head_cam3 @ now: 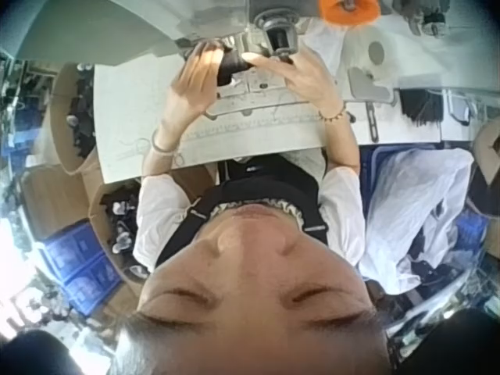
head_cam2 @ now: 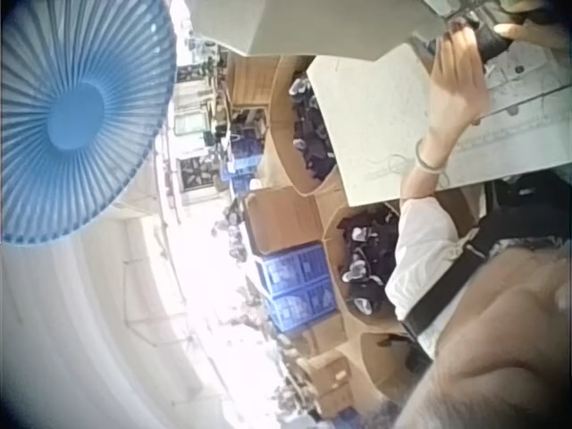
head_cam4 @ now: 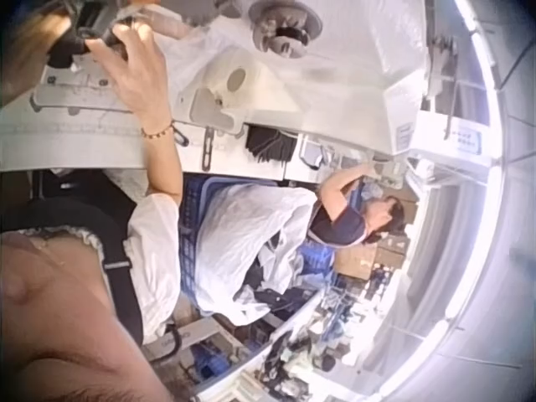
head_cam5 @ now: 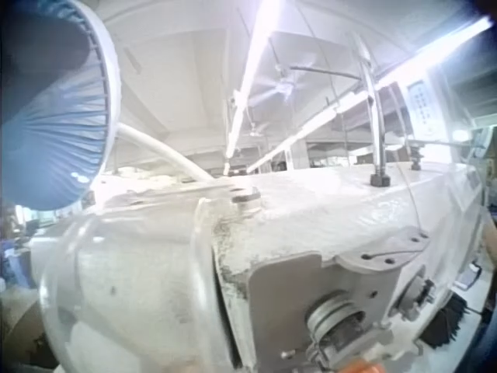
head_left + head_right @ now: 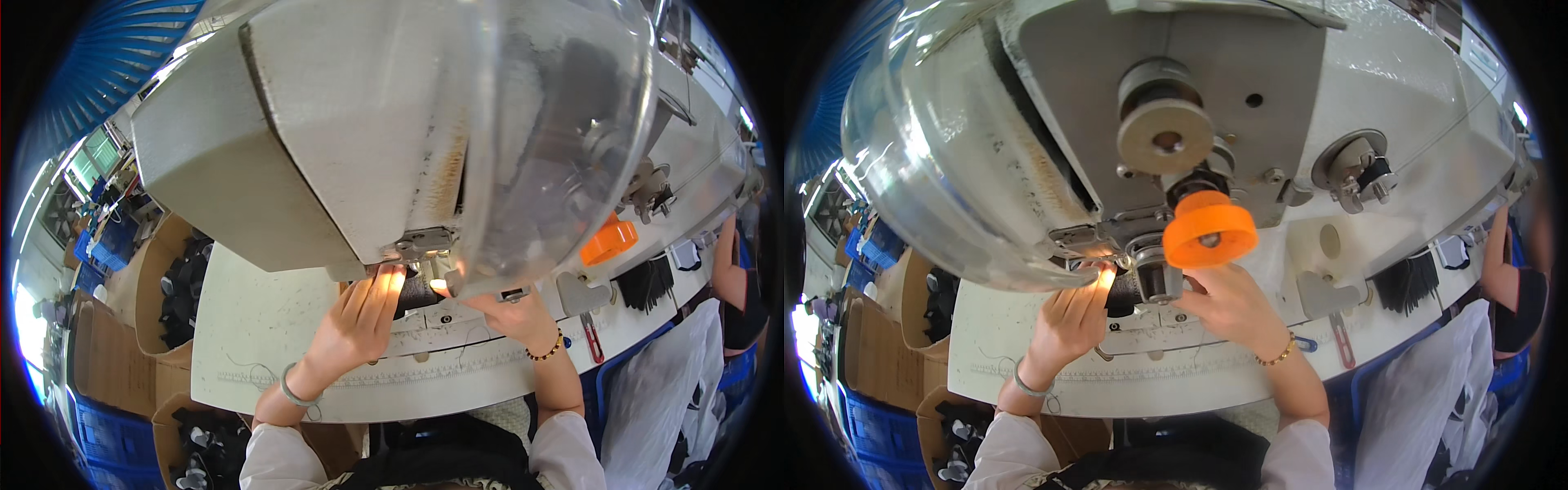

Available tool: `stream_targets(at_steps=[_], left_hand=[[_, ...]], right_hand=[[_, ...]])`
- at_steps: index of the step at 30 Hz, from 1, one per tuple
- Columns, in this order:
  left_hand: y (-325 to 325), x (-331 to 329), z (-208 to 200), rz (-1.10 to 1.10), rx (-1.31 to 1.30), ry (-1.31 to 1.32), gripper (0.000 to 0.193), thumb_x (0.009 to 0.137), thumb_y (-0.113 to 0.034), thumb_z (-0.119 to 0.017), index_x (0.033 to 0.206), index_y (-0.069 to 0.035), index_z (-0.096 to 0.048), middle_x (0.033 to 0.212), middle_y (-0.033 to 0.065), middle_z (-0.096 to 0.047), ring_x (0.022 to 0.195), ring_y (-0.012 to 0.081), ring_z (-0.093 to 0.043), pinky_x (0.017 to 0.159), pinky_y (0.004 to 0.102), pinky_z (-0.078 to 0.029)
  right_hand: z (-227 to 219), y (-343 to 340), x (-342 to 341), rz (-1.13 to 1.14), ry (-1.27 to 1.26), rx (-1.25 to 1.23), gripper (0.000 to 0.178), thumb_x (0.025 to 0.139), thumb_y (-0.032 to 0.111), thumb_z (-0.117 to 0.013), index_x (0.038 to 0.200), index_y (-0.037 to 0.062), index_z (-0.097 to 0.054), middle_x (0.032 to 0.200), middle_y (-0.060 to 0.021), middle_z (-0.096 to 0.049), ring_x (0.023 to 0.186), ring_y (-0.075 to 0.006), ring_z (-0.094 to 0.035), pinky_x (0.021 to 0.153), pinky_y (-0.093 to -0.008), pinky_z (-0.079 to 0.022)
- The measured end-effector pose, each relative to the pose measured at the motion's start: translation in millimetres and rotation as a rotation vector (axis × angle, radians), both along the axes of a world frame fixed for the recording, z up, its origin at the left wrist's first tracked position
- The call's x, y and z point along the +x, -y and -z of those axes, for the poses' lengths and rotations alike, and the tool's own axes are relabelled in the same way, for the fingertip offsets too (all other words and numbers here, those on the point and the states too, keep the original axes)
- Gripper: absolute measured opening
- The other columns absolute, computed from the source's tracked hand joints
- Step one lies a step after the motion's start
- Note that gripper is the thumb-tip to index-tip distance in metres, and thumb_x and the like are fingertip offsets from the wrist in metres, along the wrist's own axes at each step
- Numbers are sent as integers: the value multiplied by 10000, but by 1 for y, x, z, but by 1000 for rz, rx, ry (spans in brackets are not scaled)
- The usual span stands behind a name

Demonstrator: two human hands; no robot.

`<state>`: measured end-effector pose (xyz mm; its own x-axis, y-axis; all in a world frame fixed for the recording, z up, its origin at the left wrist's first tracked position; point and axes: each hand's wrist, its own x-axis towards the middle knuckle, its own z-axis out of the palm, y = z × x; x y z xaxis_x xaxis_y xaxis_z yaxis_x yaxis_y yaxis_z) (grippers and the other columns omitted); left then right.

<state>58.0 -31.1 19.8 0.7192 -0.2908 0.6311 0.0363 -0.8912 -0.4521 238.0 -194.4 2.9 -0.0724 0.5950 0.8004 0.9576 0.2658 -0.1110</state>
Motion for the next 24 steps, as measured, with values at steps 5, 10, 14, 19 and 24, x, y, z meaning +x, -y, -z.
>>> stream_targets(at_steps=[5, 10, 14, 19, 24], left_hand=[[-4, 5, 3, 13, -64, 30, 318, 706, 27, -588, 1018, 88, -607, 1001, 168, -609, 734, 176, -580, 638, 274, -508], [-3, 8, 6, 24, -107, 114, 280, 700, 49, -605, 978, 74, -625, 956, 160, -634, 662, 161, -576, 594, 256, -498], [-3, 11, 8, 53, -127, 177, 245, 693, 68, -613, 936, 64, -641, 947, 160, -643, 635, 147, -582, 551, 239, -485], [-4, 12, 9, 60, -114, 193, 249, 693, 68, -610, 940, 62, -642, 937, 149, -648, 635, 139, -586, 530, 230, -472], [-7, 12, 11, 59, -175, 180, 342, 621, 75, -590, 959, 56, -642, 924, 119, -652, 593, 134, -556, 511, 239, -459]], right_hand=[[7, -5, 6, -67, -194, -66, 200, 585, -46, -617, 752, 18, -529, 879, -122, -546, 699, -267, -519, 561, -361, -415], [11, -3, 9, -81, -195, -33, 252, 574, -73, -589, 806, 22, -567, 897, -129, -571, 860, -329, -544, 727, -413, -457], [11, -9, 14, -92, -181, -42, 399, 576, -81, -578, 939, 70, -646, 957, -113, -592, 943, -351, -545, 825, -425, -454], [8, -7, 14, -111, -214, -21, 507, 581, -82, -575, 1042, 108, -663, 999, -110, -605, 982, -355, -546, 853, -431, -449], [5, -2, 7, -58, -253, -12, 451, 593, -85, -577, 1000, 90, -658, 993, -114, -611, 975, -347, -558, 854, -434, -451]])
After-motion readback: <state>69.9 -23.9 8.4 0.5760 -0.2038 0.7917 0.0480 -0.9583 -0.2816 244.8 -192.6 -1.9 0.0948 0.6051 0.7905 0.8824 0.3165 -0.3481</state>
